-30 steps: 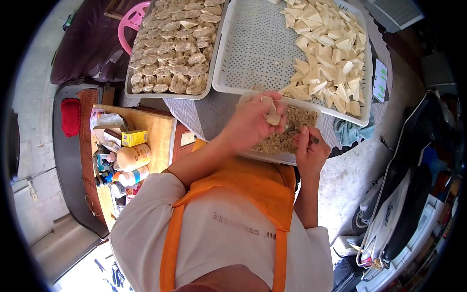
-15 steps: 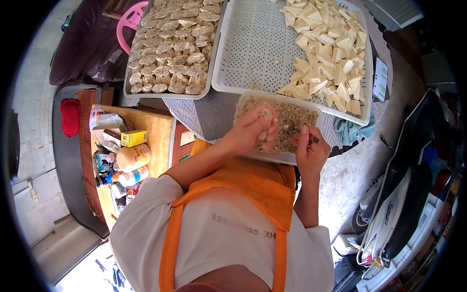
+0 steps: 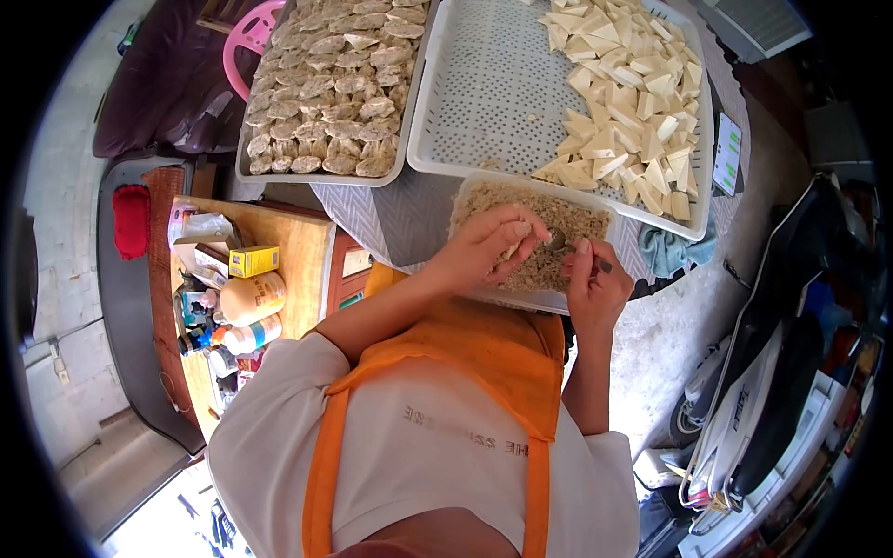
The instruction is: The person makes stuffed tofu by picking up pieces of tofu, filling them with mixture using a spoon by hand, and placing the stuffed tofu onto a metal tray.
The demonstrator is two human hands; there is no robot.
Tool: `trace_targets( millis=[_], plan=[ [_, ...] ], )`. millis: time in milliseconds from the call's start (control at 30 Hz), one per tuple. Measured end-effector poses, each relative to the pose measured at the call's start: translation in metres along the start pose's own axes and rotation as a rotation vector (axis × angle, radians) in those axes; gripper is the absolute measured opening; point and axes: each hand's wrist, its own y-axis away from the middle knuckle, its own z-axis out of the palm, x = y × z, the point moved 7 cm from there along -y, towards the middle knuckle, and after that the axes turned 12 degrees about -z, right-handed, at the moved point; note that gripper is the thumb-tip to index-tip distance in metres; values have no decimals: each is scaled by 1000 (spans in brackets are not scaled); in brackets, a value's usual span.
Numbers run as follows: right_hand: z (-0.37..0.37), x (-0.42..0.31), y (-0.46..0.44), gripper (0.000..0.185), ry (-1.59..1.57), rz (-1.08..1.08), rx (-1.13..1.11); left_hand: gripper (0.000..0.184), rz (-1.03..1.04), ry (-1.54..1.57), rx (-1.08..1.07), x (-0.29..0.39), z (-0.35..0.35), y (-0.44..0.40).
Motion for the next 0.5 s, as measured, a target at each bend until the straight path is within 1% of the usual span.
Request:
trace_targets(
  millis=[100,200,300,400,500],
  plan=[
    [0,0,0,18,-6,-3,5,21,10,-44,-39,-6,-4,-3],
    [0,-1,0,19,-2,-1,5,22,-3,-71,-34,-10,-5,-2],
    [0,-1,0,20,5,1,-1,21,-75,27,2,-12,-7,-1],
    [0,1,0,21,6,4,-3,23,-16,-1,-5,-9,-5,-3],
    [0,2,1,21,-1,17,1,28,60,-237,68,-1,-1,-1]
  ],
)
